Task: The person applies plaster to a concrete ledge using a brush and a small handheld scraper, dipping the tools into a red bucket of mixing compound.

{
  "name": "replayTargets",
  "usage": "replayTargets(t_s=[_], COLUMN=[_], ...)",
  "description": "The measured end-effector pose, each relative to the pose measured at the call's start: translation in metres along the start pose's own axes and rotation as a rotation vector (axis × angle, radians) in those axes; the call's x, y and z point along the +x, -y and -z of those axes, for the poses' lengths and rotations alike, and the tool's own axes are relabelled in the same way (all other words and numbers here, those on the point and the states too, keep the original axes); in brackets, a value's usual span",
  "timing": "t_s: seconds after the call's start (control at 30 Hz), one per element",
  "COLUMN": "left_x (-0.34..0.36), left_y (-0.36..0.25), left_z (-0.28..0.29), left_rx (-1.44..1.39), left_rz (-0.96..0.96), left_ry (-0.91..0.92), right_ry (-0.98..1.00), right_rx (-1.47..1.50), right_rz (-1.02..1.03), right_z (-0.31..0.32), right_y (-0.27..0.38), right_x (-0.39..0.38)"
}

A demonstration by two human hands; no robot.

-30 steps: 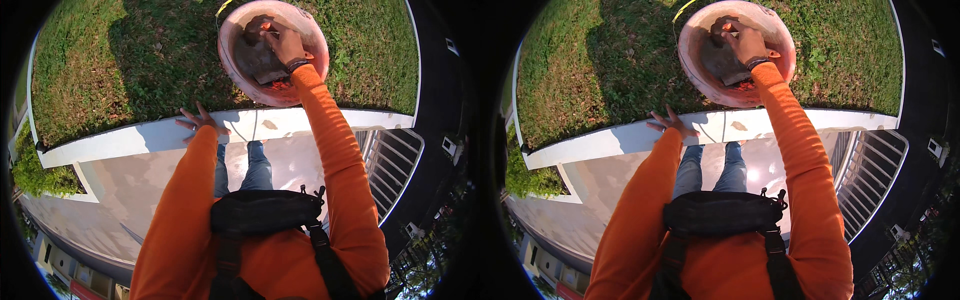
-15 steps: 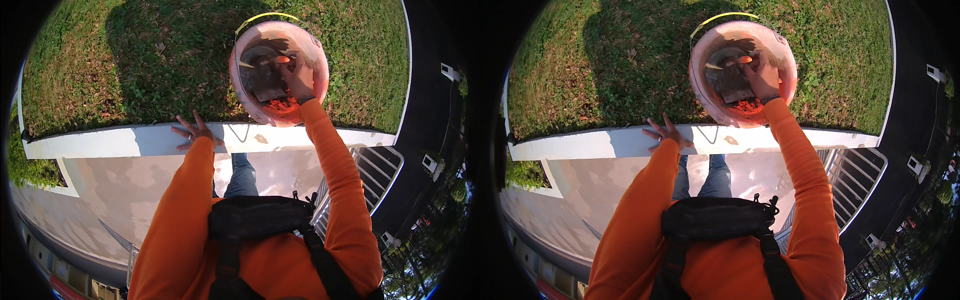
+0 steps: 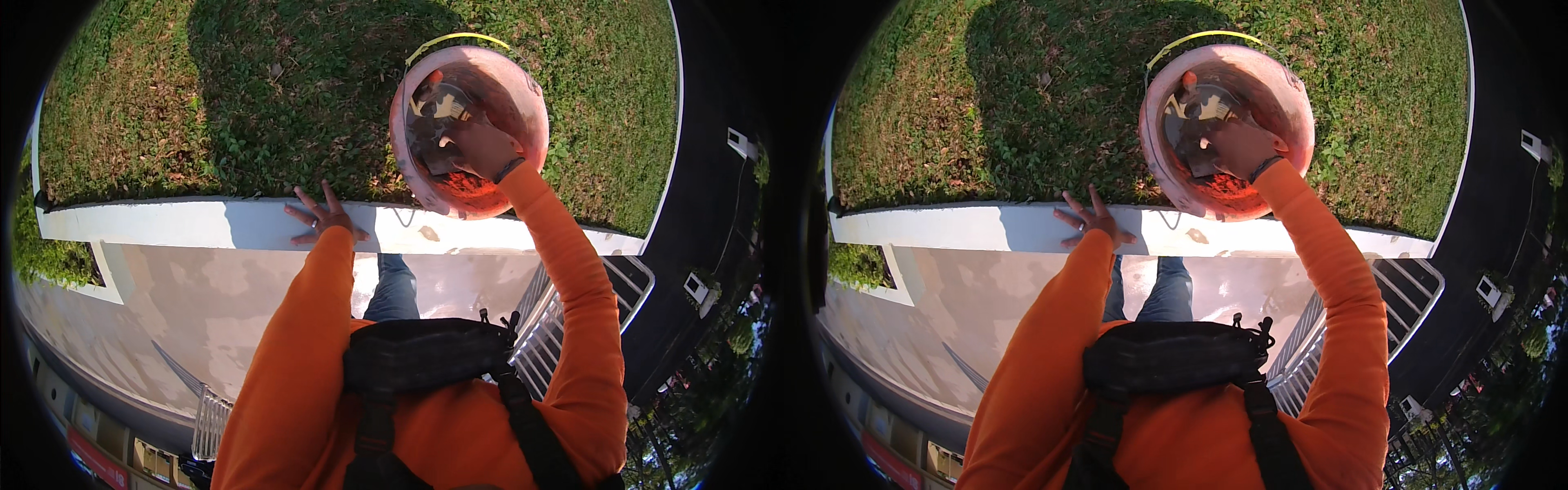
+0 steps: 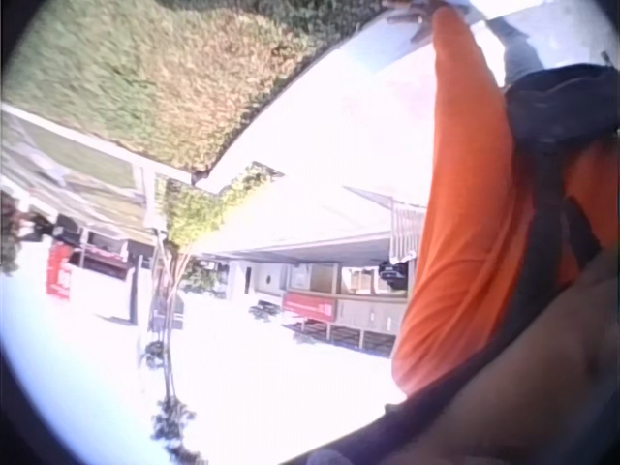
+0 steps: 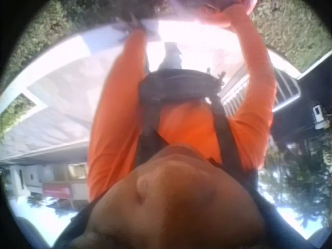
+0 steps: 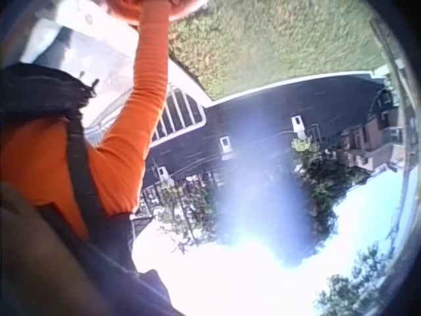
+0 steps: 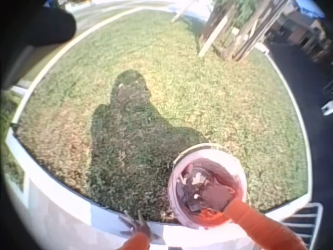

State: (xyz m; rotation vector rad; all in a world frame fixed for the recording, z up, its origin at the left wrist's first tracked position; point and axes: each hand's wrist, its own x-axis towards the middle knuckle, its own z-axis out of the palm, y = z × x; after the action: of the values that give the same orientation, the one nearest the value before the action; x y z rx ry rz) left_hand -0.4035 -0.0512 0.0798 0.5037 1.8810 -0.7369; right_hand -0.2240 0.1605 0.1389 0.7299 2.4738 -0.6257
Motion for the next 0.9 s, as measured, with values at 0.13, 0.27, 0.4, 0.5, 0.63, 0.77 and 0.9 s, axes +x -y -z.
replayTargets(t_s=[0.13,0.27,0.4,0.5,0.63,0.77,0.9], left_x=[0.001,0.002,0.004,0.007,0.005,0.0,0.001], left_y=[0.0,-0.001,0.0,0.002,0.002,0.002,0.0], left_z=[0.0,-0.003,-0.006,-0.005,-0.004,-0.002,-0.002], left_rx=[0.037,-0.013,0.002,0.005,-0.009,0.006,0.004], left_rz=[0.006,-0.005,-0.014,-0.021,-0.014,-0.031,-0.029], left_ry=[0.01,-0.001,-0.015,0.0,-0.001,-0.018,-0.016], right_ry=[0.09,-0.015,-0.156,-0.209,-0.274,-0.255,-0.331], right_rx=[-0.099,-0.202,-0.234,-0.152,-0.08,-0.066,-0.069], right_rz=[0.116,0.256,0.17,0.211,0.136,0.028,-0.01], right_z=[-0.009,-0.021,-0.037,-0.023,-0.01,-0.003,-0.004], right_y=[0.005,-0.005,-0.016,-0.014,-0.001,0.003,0.004], right_x=[-0.011,-0.014,-0.009,-0.006,-0.003,0.003,0.012])
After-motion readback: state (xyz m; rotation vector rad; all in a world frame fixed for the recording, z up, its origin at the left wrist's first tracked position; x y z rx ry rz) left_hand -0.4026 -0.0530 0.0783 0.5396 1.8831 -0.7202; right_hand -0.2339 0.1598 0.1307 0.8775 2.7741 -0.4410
